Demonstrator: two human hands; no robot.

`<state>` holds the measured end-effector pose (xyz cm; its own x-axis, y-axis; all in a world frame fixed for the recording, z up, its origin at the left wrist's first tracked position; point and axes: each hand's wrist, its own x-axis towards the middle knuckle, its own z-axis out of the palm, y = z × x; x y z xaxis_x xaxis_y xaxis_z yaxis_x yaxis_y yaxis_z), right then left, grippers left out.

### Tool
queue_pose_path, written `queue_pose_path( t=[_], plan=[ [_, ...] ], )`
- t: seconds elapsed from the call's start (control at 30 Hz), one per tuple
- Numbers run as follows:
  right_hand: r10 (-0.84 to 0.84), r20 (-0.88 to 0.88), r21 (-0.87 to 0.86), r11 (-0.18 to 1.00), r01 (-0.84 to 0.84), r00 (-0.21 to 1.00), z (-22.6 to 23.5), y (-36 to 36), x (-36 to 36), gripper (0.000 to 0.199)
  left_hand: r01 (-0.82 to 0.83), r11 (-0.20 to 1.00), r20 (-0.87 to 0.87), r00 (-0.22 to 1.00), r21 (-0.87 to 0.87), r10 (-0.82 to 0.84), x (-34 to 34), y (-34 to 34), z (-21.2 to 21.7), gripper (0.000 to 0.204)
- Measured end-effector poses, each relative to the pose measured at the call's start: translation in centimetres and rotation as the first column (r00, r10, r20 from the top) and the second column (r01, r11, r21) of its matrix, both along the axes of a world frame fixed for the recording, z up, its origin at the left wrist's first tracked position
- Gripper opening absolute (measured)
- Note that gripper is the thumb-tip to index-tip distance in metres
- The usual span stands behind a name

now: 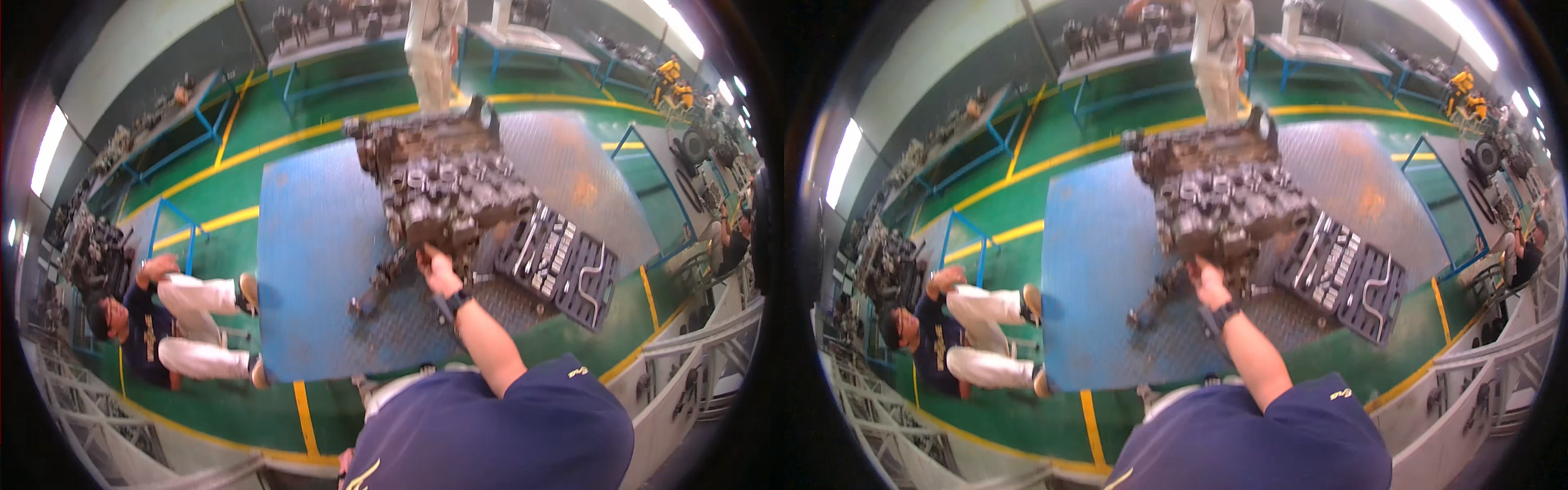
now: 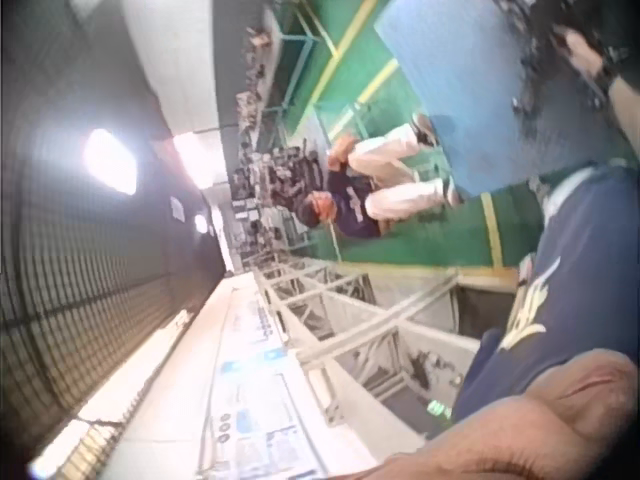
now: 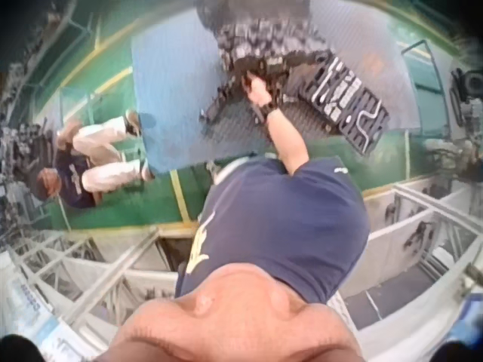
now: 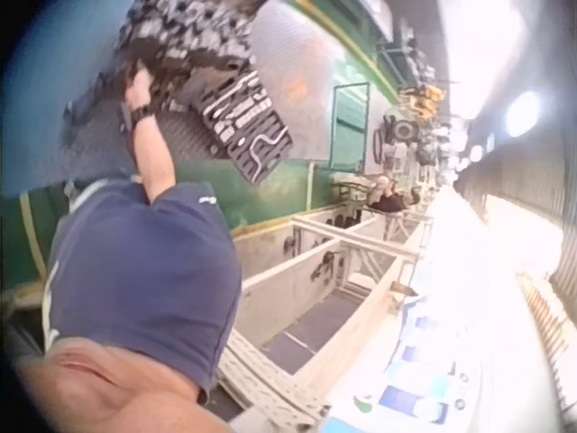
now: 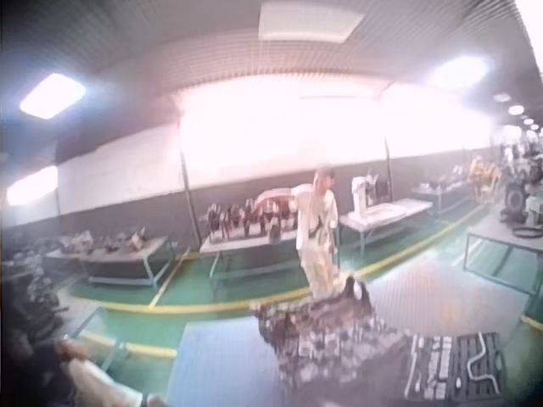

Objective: The person removes components from an engine block on a metal workbench, including taking out a small part from the side and handling a camshaft.

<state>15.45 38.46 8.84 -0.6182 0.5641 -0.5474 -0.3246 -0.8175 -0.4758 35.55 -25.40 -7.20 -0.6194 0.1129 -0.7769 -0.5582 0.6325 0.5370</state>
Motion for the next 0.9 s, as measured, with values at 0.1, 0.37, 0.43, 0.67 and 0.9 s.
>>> queue_pose_path(
  t=[0.1, 0.37, 0.43, 0.67, 0.9],
  plan=[
    [0.029, 0.020, 0.069, 0.997, -0.030, 0.999, 1.3, -0.7, -1.1, 0.011, 0.054, 0.996, -0.029, 0.998, -0.069, -0.056, 3.8, -2.8, -2.1, 0.027],
    [0.066, 0.201, 0.136, 0.986, -0.094, 0.977, 0.1, -1.1, 1.5, 0.019, 0.224, 0.959, -0.076, 0.968, -0.175, -0.240, 6.9, -6.5, -2.0, 0.028],
    [0.037, 0.079, 0.070, 0.997, -0.042, 0.996, -1.0, -1.1, 1.3, 0.021, 0.261, 0.946, -0.095, 0.954, -0.190, -0.283, 6.6, -6.8, -2.2, 0.028],
    [0.025, 0.129, 0.322, 0.944, -0.065, 0.991, 1.5, -2.9, -0.8, 0.022, 0.001, 0.990, -0.022, 1.000, -0.139, -0.004, 4.6, -6.6, -2.2, 0.028],
    [-0.303, 0.335, 0.739, 0.672, -0.049, 0.892, -3.4, -1.1, -2.8, 0.023, 0.221, 0.955, -0.271, 0.924, -0.198, -0.270, 3.4, -6.1, -2.1, 0.028]
  ],
)
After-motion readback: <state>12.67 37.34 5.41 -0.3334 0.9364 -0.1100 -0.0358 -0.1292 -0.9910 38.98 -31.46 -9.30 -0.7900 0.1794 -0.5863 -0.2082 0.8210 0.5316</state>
